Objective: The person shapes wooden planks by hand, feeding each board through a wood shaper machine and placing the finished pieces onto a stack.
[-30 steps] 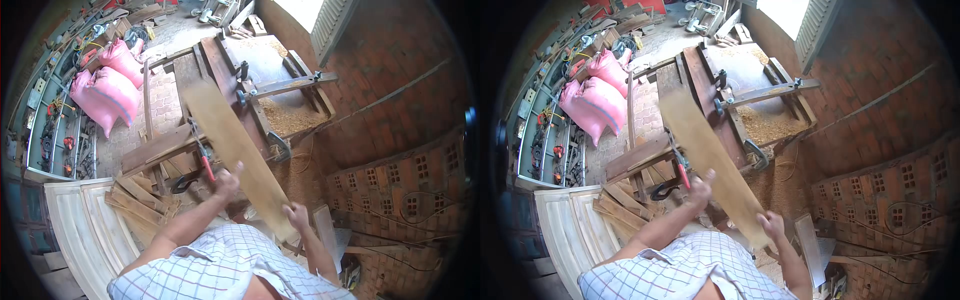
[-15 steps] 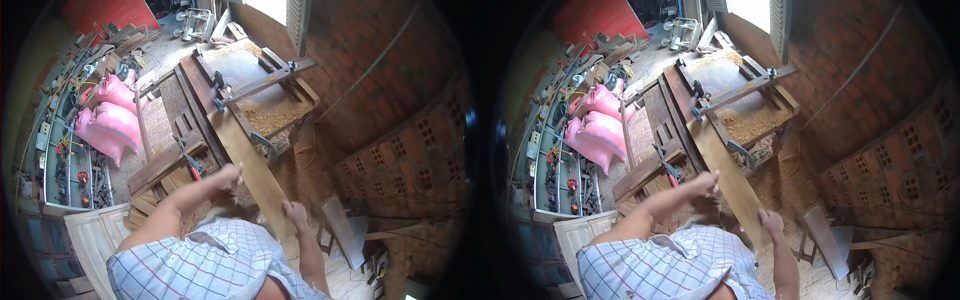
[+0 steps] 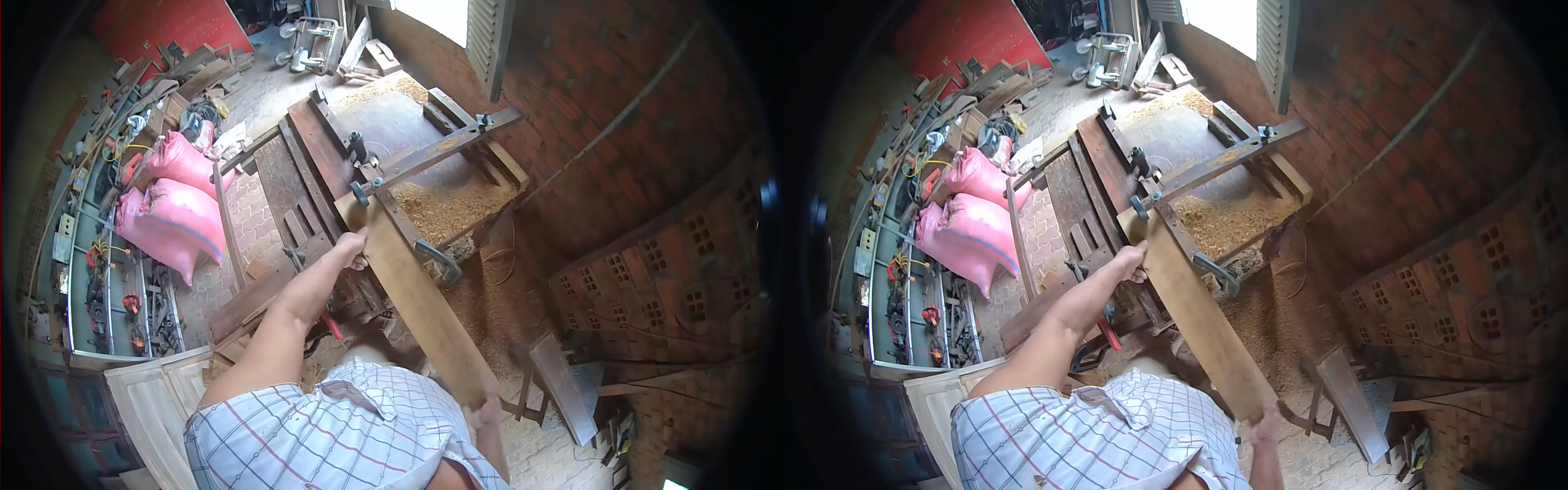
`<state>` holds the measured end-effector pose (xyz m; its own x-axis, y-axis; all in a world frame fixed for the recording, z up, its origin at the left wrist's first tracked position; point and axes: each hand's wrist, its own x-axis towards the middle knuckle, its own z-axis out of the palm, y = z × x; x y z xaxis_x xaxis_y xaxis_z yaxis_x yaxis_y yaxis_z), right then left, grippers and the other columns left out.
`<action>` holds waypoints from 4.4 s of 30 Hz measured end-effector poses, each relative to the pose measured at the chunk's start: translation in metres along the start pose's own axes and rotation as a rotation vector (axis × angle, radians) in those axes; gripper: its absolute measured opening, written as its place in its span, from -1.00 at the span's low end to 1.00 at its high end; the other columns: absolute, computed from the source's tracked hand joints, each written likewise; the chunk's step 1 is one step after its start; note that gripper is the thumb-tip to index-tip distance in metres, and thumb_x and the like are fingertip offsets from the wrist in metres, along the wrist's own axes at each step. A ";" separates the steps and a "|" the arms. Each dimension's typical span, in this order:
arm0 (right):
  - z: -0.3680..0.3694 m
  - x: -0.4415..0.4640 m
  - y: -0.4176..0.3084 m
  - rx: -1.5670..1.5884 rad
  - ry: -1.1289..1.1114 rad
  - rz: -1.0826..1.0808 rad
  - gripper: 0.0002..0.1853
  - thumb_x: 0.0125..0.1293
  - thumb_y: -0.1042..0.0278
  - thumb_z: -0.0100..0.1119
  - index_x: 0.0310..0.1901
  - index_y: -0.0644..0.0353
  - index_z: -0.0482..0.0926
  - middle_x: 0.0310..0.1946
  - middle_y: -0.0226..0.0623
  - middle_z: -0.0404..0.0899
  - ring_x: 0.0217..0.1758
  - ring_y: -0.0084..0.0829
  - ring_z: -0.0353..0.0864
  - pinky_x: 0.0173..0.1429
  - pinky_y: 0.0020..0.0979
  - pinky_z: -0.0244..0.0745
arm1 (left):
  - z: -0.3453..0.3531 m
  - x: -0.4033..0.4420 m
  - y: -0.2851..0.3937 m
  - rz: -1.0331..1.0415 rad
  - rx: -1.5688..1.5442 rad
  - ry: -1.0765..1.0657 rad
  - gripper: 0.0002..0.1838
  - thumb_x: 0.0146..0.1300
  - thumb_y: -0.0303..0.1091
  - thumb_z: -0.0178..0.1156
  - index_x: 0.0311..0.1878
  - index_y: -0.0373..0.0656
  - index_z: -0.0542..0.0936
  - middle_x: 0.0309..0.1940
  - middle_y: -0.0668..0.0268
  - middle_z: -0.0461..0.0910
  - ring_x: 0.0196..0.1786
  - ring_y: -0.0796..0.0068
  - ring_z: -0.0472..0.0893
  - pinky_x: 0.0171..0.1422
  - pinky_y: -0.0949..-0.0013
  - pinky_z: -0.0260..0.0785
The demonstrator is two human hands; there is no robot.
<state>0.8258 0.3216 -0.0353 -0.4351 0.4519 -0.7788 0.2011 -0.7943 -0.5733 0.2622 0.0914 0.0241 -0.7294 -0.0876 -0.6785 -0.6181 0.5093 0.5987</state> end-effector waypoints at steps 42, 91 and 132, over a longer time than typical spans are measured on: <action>0.385 0.083 0.001 0.142 -0.024 0.190 -0.45 0.54 0.22 0.30 0.42 0.30 0.43 0.28 -0.13 0.63 0.26 -0.16 0.69 0.34 -0.11 0.65 | -0.158 0.270 0.142 0.104 0.177 0.113 -0.21 0.44 0.47 0.12 -0.39 -0.23 0.60 -0.60 0.18 0.59 -0.67 0.31 0.53 -0.59 0.19 0.37; 0.654 0.171 0.016 -1.372 -0.669 -1.570 -0.59 0.25 0.54 0.09 0.16 0.31 0.58 0.44 0.13 0.45 0.60 0.05 0.35 0.69 -0.06 0.15 | -0.104 0.189 0.075 0.290 0.229 0.164 -0.34 0.21 0.18 0.53 -0.30 -0.44 0.75 -0.36 0.04 0.77 -0.38 0.32 0.74 -0.31 0.16 0.60; 0.461 -0.063 0.079 -1.434 -0.910 -0.443 -0.37 0.39 0.46 0.32 0.45 0.25 0.36 0.00 0.03 0.64 0.04 -0.04 0.66 0.24 -0.12 0.58 | -0.369 -0.150 -0.245 0.502 -0.788 0.144 -0.62 0.17 -0.21 0.57 -0.07 -0.29 0.77 -0.32 0.40 0.75 -0.29 0.61 0.67 -0.18 0.43 0.55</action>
<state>0.4647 0.0434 0.0863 -0.8744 -0.2332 -0.4255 0.2700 0.4947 -0.8261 0.4149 -0.3361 0.1368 -0.9608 -0.1468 -0.2353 -0.2033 -0.2044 0.9575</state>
